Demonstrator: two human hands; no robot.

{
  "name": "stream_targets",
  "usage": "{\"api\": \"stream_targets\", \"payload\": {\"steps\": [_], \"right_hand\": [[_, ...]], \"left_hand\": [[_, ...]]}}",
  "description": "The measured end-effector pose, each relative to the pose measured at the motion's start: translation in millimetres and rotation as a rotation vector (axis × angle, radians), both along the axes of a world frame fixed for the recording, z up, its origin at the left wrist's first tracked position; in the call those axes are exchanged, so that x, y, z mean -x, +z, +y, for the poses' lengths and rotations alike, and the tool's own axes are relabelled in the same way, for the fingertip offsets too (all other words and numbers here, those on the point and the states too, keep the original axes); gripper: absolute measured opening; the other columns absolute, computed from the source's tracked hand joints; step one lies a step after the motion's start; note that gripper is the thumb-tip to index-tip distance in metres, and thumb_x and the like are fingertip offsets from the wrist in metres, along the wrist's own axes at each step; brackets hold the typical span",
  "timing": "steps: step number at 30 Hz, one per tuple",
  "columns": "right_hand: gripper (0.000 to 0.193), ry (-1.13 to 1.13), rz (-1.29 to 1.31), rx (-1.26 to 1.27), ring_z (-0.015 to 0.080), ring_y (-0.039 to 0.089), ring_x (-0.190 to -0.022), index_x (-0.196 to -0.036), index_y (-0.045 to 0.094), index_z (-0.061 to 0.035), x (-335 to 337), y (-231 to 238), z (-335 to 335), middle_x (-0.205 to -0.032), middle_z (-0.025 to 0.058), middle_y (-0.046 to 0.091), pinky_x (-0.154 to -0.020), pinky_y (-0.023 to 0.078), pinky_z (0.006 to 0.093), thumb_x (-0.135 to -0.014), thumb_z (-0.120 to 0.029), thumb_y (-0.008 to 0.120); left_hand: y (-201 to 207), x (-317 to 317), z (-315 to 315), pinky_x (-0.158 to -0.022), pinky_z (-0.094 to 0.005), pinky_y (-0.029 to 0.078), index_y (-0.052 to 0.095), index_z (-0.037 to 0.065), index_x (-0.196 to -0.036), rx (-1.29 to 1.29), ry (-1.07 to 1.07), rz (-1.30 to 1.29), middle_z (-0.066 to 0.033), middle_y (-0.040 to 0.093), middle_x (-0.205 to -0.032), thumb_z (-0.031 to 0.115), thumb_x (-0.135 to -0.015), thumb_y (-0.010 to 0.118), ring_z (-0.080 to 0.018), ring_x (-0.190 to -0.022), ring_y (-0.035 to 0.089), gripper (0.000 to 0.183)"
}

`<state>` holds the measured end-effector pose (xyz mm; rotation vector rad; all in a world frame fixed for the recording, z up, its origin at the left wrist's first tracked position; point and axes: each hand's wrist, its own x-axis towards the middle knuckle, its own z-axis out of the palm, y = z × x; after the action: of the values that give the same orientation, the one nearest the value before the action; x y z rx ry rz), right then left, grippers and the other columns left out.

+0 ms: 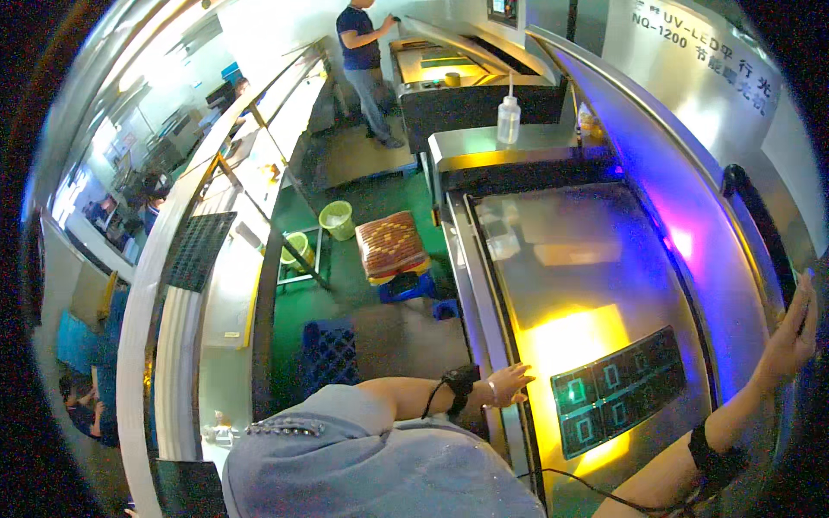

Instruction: The worker operates an industrial UV-LED exposure machine by loading screens, using a squeegee to flatten them, and cycling the lid and exposure controls.

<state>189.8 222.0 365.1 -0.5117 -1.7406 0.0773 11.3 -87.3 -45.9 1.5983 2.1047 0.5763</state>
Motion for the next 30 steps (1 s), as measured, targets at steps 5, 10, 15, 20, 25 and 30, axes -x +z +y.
{"api": "stream_targets", "payload": {"steps": [5, 10, 15, 20, 25, 30], "right_hand": [[0.031, -0.128, -0.172, 0.012, 0.0184, 0.059, -0.096, -0.115, 0.056, 0.0014, 9, -28, -48, -0.111, 0.0121, 0.061, -0.077, 0.047, 0.0280, -0.094, -0.017, 0.045], [0.028, 0.002, -0.333, 0.177, 0.0307, 0.060, -0.093, -0.110, 0.057, 0.0047, 11, -99, -172, -0.101, 0.0219, 0.061, -0.080, 0.047, 0.0359, -0.092, -0.013, 0.045], [0.041, -0.015, -1.052, 0.471, 0.0403, 0.059, -0.078, -0.106, 0.055, 0.0018, 54, -127, -290, -0.083, 0.0236, 0.060, -0.069, 0.046, 0.0473, -0.083, -0.032, 0.056], [0.047, 0.137, -1.567, 0.851, 0.0417, 0.059, -0.077, -0.109, 0.052, 0.0020, 74, -238, -309, -0.082, 0.0255, 0.060, -0.070, 0.046, 0.0503, -0.081, -0.035, 0.054], [0.046, 0.424, -1.419, 0.922, 0.0410, 0.059, -0.084, -0.109, 0.052, 0.0012, 66, -352, -314, -0.087, 0.0263, 0.060, -0.075, 0.046, 0.0483, -0.080, -0.034, 0.056], [0.045, 0.513, -1.191, 0.793, 0.0410, 0.057, -0.088, -0.107, 0.053, 0.0011, 70, -413, -329, -0.091, 0.0258, 0.059, -0.077, 0.046, 0.0464, -0.079, -0.035, 0.057]], "left_hand": [[136, 15, 46, -0.086, -0.0409, 0.043, 0.056, 0.004, -0.107, -0.724, 0.094, -0.276, -0.0168, 0.057, -0.102, 0.027, -0.085, 0.056, -0.0335, -0.098, 0.053, 0.032], [301, 39, 18, -0.077, -0.0415, 0.043, 0.056, 0.005, -0.097, -1.181, 0.010, -0.313, -0.0127, 0.056, -0.093, 0.022, -0.082, 0.058, -0.0305, -0.088, 0.054, 0.023], [289, 52, 34, -0.068, -0.0419, 0.044, 0.057, 0.007, -0.091, -0.992, -0.284, 0.176, -0.0115, 0.056, -0.089, 0.027, -0.079, 0.057, -0.0288, -0.079, 0.055, 0.023], [55, 20, 102, -0.067, -0.0444, 0.046, 0.065, 0.007, -0.066, -0.017, -0.431, -0.306, -0.0107, 0.061, -0.065, 0.054, -0.070, 0.062, -0.0295, -0.063, 0.059, 0.047], [-41, 6, 77, -0.104, -0.0544, 0.022, 0.044, 0.007, -0.126, -0.094, -0.349, -0.056, -0.0104, 0.041, -0.134, 0.041, -0.073, 0.061, -0.0286, -0.127, 0.033, 0.065], [-60, 10, 56, -0.103, -0.0600, 0.019, 0.032, 0.009, -0.135, 0.032, -0.280, -0.005, -0.0045, 0.036, -0.139, 0.052, -0.067, 0.064, -0.0285, -0.132, 0.027, 0.086]]}}
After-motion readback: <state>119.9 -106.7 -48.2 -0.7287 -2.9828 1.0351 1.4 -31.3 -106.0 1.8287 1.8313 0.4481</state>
